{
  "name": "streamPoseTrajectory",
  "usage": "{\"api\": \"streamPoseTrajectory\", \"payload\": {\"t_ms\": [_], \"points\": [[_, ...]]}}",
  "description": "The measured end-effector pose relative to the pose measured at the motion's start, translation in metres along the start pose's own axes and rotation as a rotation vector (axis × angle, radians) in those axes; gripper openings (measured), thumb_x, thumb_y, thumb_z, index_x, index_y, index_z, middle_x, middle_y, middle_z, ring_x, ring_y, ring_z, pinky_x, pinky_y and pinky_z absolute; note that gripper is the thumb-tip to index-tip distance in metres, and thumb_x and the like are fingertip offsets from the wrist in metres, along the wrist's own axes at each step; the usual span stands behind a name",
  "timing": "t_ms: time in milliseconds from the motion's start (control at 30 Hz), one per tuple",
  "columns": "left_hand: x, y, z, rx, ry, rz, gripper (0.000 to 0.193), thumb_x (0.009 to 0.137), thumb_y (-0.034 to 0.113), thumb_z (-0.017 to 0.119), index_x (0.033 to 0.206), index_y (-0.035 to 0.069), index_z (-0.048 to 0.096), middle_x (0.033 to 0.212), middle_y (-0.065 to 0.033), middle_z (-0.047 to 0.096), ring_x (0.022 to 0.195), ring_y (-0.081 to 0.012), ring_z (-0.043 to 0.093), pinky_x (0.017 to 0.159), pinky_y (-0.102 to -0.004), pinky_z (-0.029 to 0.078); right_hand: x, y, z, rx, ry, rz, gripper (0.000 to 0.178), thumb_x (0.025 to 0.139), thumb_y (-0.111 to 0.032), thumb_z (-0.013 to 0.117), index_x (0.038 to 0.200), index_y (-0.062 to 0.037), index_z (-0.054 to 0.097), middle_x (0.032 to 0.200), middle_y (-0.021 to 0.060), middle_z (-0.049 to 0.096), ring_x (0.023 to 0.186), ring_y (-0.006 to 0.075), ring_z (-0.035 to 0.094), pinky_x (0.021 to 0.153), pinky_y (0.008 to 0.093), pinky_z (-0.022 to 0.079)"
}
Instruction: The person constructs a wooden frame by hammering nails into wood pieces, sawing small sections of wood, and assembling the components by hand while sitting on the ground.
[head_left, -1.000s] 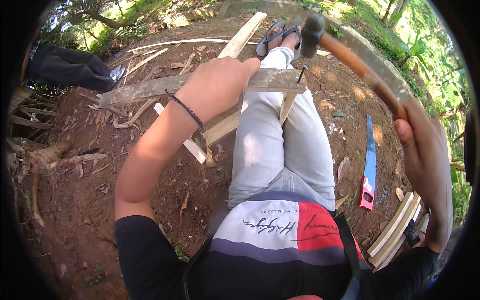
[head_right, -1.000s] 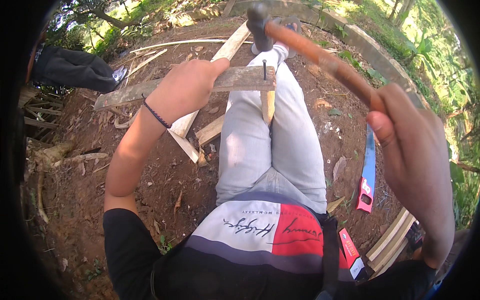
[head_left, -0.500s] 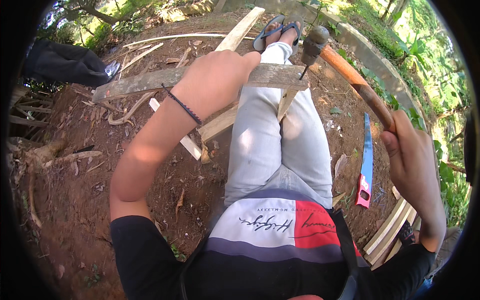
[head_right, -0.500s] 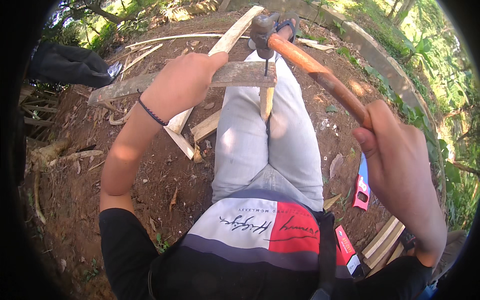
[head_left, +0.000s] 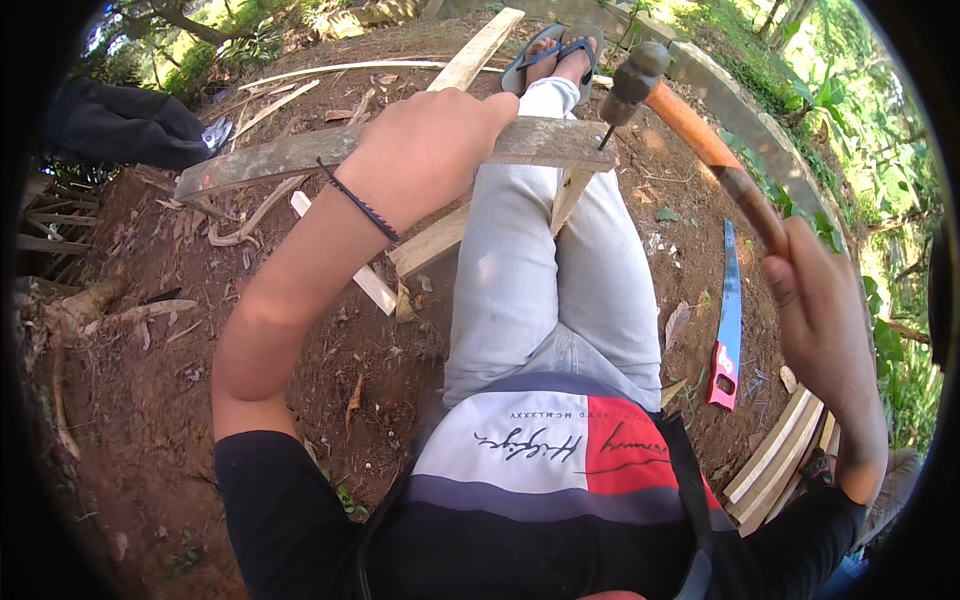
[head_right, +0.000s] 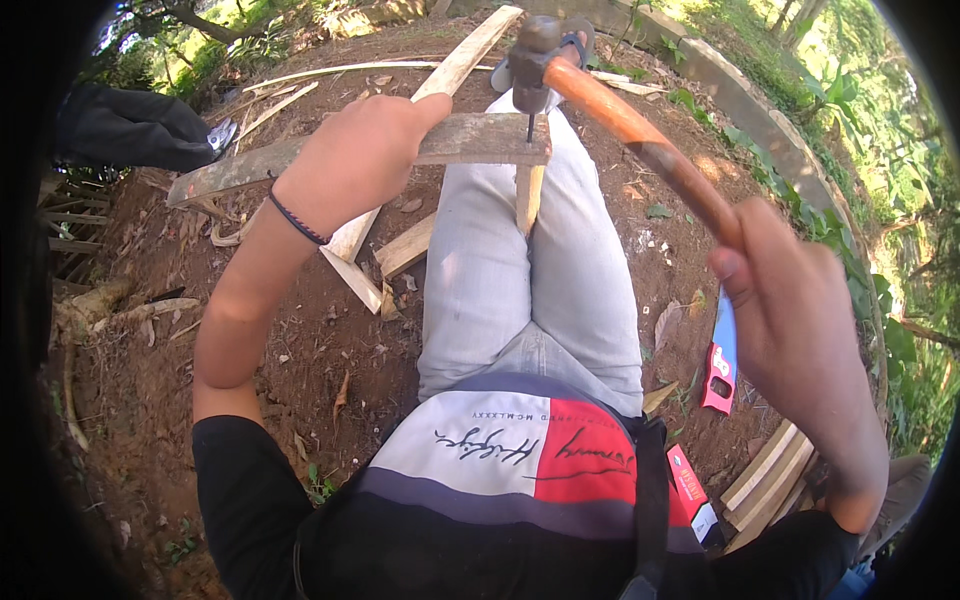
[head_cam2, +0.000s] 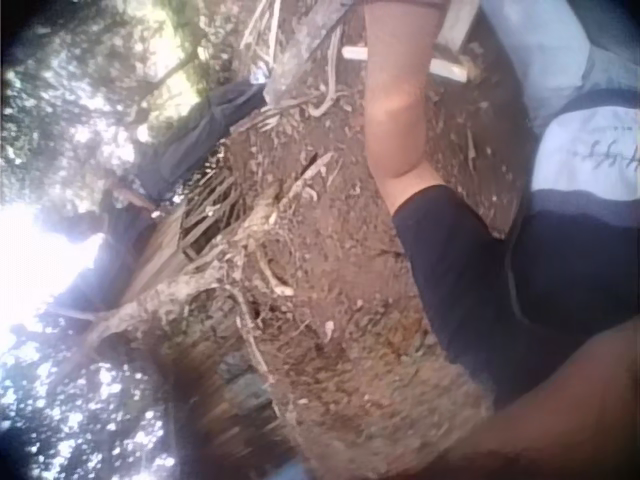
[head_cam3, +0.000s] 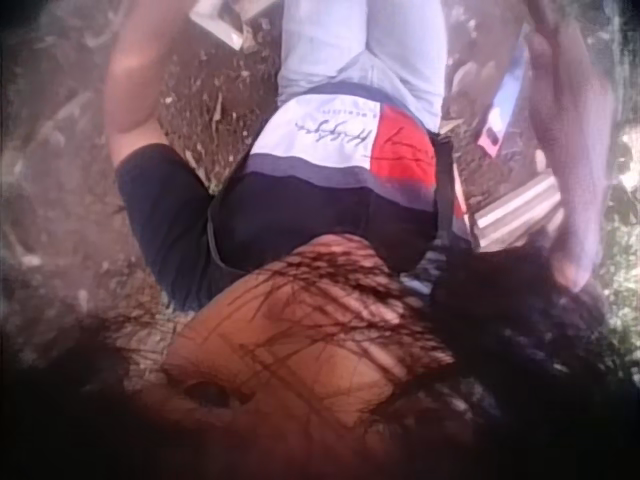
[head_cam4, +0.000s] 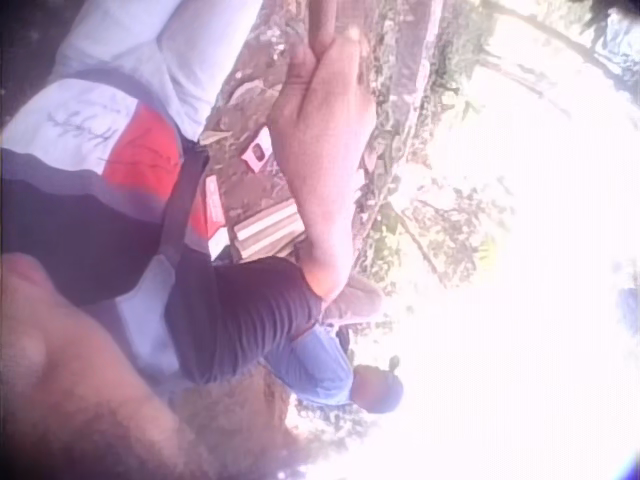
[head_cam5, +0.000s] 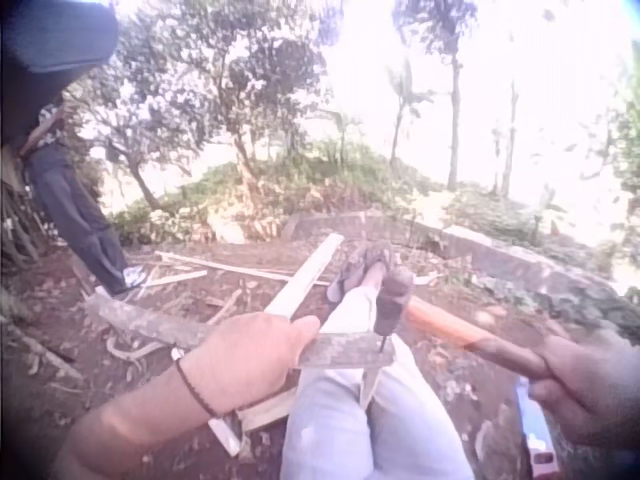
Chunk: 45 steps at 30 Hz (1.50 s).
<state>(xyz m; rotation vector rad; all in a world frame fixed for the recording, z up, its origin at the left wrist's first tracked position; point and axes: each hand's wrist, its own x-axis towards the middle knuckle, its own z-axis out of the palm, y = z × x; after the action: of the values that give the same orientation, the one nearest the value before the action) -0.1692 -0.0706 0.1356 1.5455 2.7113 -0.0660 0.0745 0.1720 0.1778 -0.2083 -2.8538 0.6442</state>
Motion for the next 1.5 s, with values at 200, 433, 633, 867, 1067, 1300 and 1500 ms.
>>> {"api": "streamPoseTrajectory", "payload": {"t_ms": [200,433,633,867,1067,1300,1500], "points": [[-0.001,0.001,0.0,0.005,-0.001,-0.036,0.023,0.08,-0.001,0.056,0.102,0.005,0.053,0.082,-0.0223,0.065,0.087,-0.042,0.065,0.073,-0.0514,0.053,-0.001,-0.008,-0.011,0.117,-0.023,0.226,0.022,0.101,-0.024,0.048,0.097,-0.0023,0.048,0.063,0.0115,0.042,0.054,0.0303,0.044,0.053,0.0391,0.035],[0.001,0.003,-0.003,0.026,-0.011,-0.024,0.024,0.079,-0.001,0.058,0.101,0.006,0.053,0.081,-0.0223,0.065,0.087,-0.0407,0.065,0.072,-0.0507,0.053,0.001,0.013,-0.025,0.422,0.016,0.115,0.031,0.103,-0.032,0.044,0.103,-0.0024,0.049,0.064,0.0018,0.042,0.054,0.0143,0.044,0.051,0.0321,0.034],[0.001,0.0,-0.002,0.036,-0.001,-0.013,0.022,0.08,0.001,0.057,0.101,0.005,0.053,0.081,-0.0224,0.065,0.086,-0.0407,0.065,0.071,-0.0505,0.053,0.008,0.022,-0.009,0.234,0.097,0.129,0.026,0.103,-0.028,0.045,0.092,-0.004,0.048,0.061,0.009,0.043,0.047,0.0238,0.044,0.046,0.0344,0.035],[0.007,0.004,-0.007,0.031,-0.025,-0.02,0.023,0.079,-0.001,0.058,0.101,0.005,0.054,0.082,-0.0225,0.065,0.085,-0.0414,0.065,0.07,-0.0507,0.053,0.006,0.007,0.002,0.016,0.076,-0.069,0.031,0.105,-0.031,0.04,0.097,-0.0033,0.052,0.061,-0.0004,0.04,0.047,0.0089,0.04,0.043,0.0268,0.031],[0.009,0.002,-0.002,0.031,-0.021,-0.005,0.024,0.078,-0.001,0.057,0.1,0.005,0.053,0.081,-0.0224,0.064,0.083,-0.0417,0.065,0.069,-0.051,0.053,0.006,0.02,0.012,0.134,0.147,-0.174,0.032,0.105,-0.033,0.04,0.095,-0.0043,0.049,0.065,-0.0012,0.043,0.049,0.0093,0.039,0.045,0.0268,0.03],[0.009,0.001,-0.002,0.028,-0.01,-0.036,0.026,0.077,-0.002,0.058,0.102,0.005,0.053,0.081,-0.0222,0.064,0.083,-0.0423,0.065,0.071,-0.0519,0.052,0.013,0.023,0.006,0.428,0.344,-0.166,0.04,0.105,-0.04,0.038,0.087,-0.0071,0.049,0.06,-0.0038,0.041,0.049,0.0041,0.039,0.045,0.0255,0.031],[0.013,-0.004,-0.001,0.048,0.06,0.013,0.026,0.079,-0.002,0.056,0.104,0.005,0.053,0.08,-0.0225,0.064,0.082,-0.0422,0.065,0.071,-0.0511,0.052,0.006,0.0,-0.008,0.244,0.153,0.179,0.036,0.105,-0.034,0.04,0.087,-0.0052,0.051,0.062,-0.0021,0.046,0.053,0.009,0.047,0.049,0.0287,0.035]]}}
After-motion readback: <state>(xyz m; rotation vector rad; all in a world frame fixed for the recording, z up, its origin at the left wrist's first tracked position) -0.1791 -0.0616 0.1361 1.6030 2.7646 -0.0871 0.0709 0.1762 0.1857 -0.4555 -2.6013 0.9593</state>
